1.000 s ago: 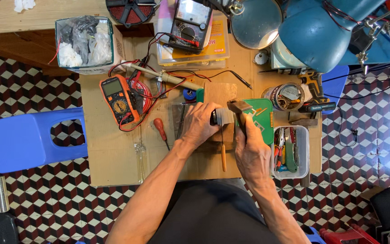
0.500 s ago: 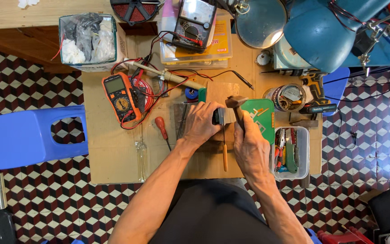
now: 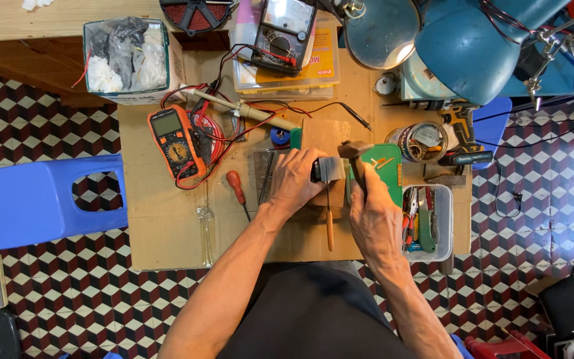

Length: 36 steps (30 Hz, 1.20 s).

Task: The person works on a small electrical component, likely a motor or switch, using a hammer, screwdriver, and pliers. They repeatedly tap, pry, and adjust parts of the component while it rests on a wooden block on a cluttered workbench.

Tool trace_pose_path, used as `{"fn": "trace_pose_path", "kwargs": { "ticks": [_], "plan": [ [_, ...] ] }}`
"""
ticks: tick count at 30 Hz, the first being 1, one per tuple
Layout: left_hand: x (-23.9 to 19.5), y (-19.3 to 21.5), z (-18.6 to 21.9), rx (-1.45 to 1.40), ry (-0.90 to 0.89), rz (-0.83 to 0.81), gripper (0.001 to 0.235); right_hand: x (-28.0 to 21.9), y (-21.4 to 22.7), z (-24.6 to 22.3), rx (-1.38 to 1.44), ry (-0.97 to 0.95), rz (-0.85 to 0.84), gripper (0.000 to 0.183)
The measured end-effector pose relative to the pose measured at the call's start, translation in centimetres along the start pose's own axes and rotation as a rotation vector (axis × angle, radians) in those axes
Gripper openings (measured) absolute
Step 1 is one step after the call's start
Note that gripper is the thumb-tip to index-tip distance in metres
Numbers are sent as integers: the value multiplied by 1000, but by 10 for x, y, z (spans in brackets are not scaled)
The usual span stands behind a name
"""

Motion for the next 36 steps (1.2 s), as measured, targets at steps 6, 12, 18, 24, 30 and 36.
{"fn": "trace_pose_path", "kwargs": {
  "ticks": [6, 12, 18, 24, 30, 36],
  "plan": [
    [-3, 3, -1, -9, 19, -4, 50, -12, -1, 3, -6, 41, 25, 37],
    [0, 3, -1, -22, 8, 6, 51, -23, -7, 14, -22, 2, -12, 37],
    [-2, 3, -4, -14, 27, 5, 46, -33, -2, 12, 0, -33, 22, 37],
    [-2, 0, -6, -37, 33, -4, 52, -31, 1, 2, 17, 49, 62, 37],
    [-5, 1, -4, -55, -7, 30, 59, -10, -2, 6, 27, -3, -53, 36],
    [-12, 3, -9, -116, -23, 49, 56, 0, -13, -4, -37, 38, -105, 33]
  ]
}}
Point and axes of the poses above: each hand's wrist, its own x-axis towards the middle knuckle, its own y-axis out of the back of the hand, z = x × y, the point moved 10 cm from there along x, towards the middle knuckle
